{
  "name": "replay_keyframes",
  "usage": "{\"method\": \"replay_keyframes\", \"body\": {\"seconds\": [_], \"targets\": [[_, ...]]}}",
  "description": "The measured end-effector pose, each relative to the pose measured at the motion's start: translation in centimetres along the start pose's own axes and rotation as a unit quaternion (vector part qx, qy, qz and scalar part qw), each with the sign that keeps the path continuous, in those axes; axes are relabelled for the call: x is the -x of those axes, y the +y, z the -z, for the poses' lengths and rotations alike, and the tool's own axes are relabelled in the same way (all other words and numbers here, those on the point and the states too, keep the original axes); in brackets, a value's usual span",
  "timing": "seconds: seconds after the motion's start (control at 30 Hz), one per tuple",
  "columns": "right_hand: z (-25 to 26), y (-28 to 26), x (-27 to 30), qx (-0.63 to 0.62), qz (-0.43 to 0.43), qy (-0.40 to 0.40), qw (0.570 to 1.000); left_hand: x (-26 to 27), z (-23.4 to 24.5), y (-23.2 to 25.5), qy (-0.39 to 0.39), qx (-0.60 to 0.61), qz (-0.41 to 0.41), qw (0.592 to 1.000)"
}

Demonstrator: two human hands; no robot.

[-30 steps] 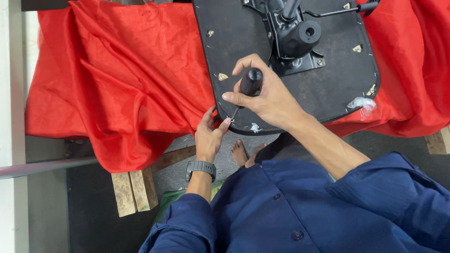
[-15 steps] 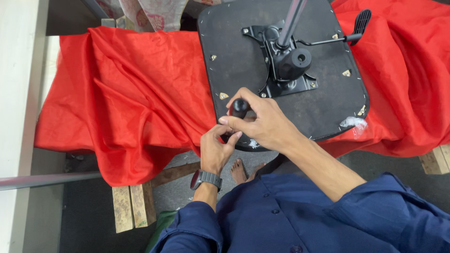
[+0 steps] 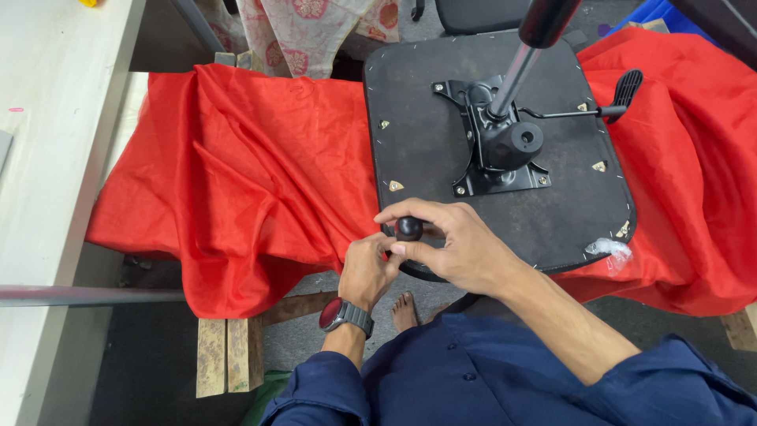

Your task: The person uses a screwdriver to tighten screws on the underside of an overturned chair seat, securing the central gas lift mechanism. The person works methodically around the seat base, tightening each screw in turn.

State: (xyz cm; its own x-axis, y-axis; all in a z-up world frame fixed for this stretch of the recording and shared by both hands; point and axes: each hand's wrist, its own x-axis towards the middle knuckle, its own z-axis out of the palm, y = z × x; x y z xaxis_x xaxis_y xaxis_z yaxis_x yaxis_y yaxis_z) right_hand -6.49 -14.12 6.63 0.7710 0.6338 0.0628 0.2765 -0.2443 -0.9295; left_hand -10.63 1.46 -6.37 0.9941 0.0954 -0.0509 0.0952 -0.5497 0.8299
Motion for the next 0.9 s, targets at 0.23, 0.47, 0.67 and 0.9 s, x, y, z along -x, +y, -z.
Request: {"method": "replay_keyframes", "body": {"seconds": [0.23,0.47,0.67,0.9], "targets": [[-0.4,-0.6,-0.2,0.066,-0.010,0.035,0.997,-0.1,0.0,-0.8,-0.002,0.012,-0.036,0.999],[0.3,0.3,-1.1,0.124,-0.043,0.085,0.988,-0.6,0.3,-0.1,-0.032,0.007,-0.002,0.999],[-1.4,2.0,-0.9,-0.029,-0.035,0.074,0.996,-0.8,0.5,-0.2,-0.049,-0.012,0.018,0.999],[-1.5,2.2,-0.5,-0.016,-0.012,0.043,0.999,-0.4,0.5,-0.1,-0.029,-0.029,0.051,0.998]]}}
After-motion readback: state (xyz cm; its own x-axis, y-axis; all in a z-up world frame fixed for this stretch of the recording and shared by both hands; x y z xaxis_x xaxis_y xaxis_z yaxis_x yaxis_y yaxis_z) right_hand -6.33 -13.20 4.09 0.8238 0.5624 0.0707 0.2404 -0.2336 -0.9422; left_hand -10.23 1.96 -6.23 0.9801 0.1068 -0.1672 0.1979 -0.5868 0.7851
